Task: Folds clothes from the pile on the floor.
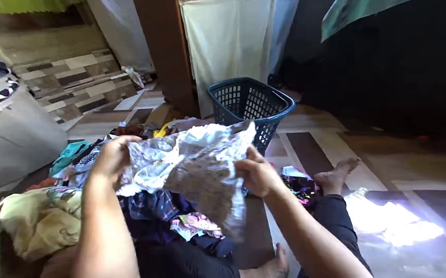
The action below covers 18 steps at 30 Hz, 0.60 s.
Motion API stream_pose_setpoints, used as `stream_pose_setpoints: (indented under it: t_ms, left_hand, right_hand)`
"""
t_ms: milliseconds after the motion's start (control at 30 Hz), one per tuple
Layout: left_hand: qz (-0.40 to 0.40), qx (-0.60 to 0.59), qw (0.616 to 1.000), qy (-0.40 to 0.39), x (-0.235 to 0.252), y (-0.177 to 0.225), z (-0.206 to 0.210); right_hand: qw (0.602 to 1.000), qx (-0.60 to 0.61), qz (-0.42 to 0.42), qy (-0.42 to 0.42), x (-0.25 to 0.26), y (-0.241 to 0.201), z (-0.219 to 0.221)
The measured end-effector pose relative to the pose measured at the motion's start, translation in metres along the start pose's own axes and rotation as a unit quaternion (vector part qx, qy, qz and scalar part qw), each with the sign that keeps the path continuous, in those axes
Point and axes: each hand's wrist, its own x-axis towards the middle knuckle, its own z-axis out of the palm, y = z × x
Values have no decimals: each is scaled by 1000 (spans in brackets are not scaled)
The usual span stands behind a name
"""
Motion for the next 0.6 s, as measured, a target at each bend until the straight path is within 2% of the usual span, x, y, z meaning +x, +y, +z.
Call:
stream_pose_setpoints:
  t_ms: [67, 133, 233, 300, 333, 433, 500, 600]
  left_hand:
    - [-50, 196, 975, 91, 26, 6, 1]
    - [-84, 296, 947, 89, 34, 2, 16]
    - [-87, 303, 948, -41, 24, -37, 63]
    - [-110, 329, 929, -124, 9, -85, 97]
    - [-131, 351, 917, -138, -4, -108, 114]
    - [-106, 401, 908, -62, -38, -161, 153]
    - [-109, 395, 912, -32, -39, -177, 164]
    - [-146, 349, 926, 8, -39, -192, 168]
  right_hand:
    - [992, -108, 59, 29, 33, 18, -7]
    - [967, -237, 66, 63, 65, 27, -22]
    - [904, -409, 1, 125, 113, 19, -51]
    - [849, -503, -29, 160, 138, 11, -67]
    - [816, -551, -33, 169, 147, 8, -74]
    - [734, -662, -13, 153, 171, 8, -90]
    - [685, -715, -1, 141, 185, 11, -102]
    - [629, -761, -43, 151, 197, 15, -121]
